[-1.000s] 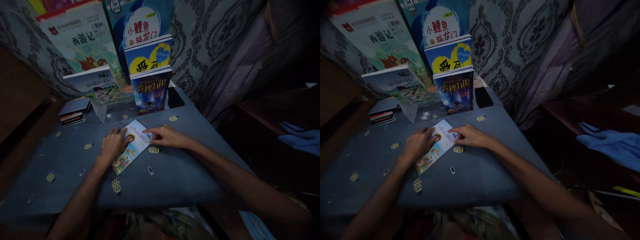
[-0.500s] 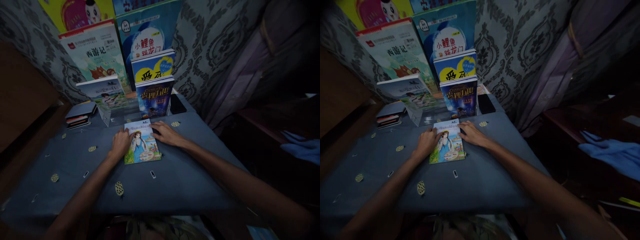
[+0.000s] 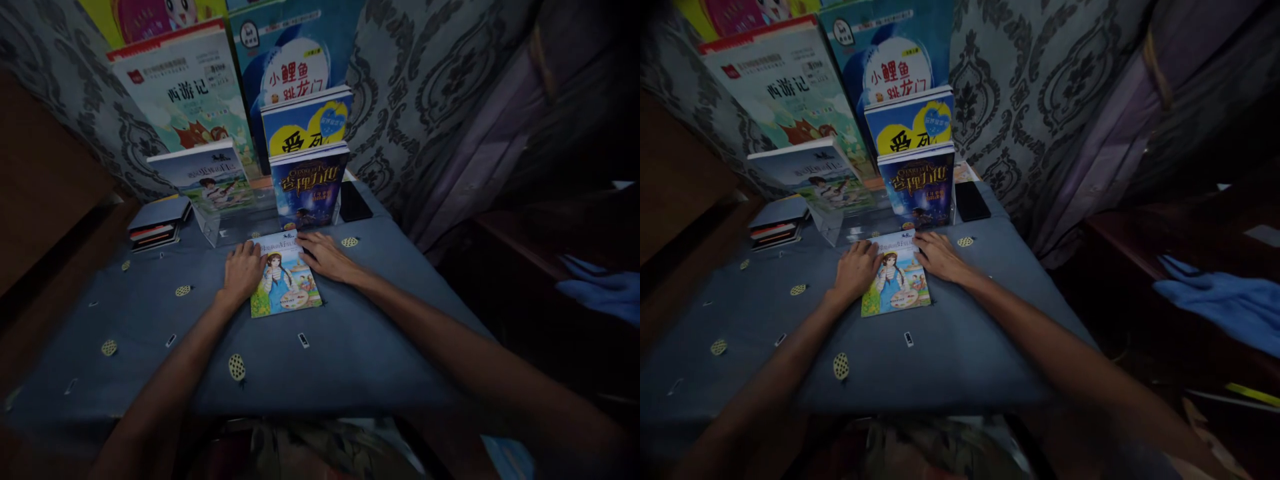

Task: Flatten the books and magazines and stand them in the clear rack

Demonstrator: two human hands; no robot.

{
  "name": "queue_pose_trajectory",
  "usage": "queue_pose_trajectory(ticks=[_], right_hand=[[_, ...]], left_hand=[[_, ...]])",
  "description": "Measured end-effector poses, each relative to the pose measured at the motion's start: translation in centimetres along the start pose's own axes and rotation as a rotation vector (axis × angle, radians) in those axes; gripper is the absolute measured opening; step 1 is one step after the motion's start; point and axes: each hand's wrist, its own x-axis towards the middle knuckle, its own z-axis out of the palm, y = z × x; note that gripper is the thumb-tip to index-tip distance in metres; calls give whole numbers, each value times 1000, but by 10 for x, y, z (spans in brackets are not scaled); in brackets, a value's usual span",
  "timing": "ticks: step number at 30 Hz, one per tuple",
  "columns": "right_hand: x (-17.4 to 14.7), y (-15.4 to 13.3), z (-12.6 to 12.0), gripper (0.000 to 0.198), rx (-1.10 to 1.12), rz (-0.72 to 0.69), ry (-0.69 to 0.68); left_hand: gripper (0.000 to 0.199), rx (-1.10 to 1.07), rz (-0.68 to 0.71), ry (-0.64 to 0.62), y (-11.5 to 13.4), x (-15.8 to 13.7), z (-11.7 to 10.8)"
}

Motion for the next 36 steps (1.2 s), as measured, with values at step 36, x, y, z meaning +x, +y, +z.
queue_pose_trajectory(ticks=[36], right_hand=[[-50,-17,-9,40,193,-58,13]], left_hand=[[32,-172,549,226,41,-68,14]])
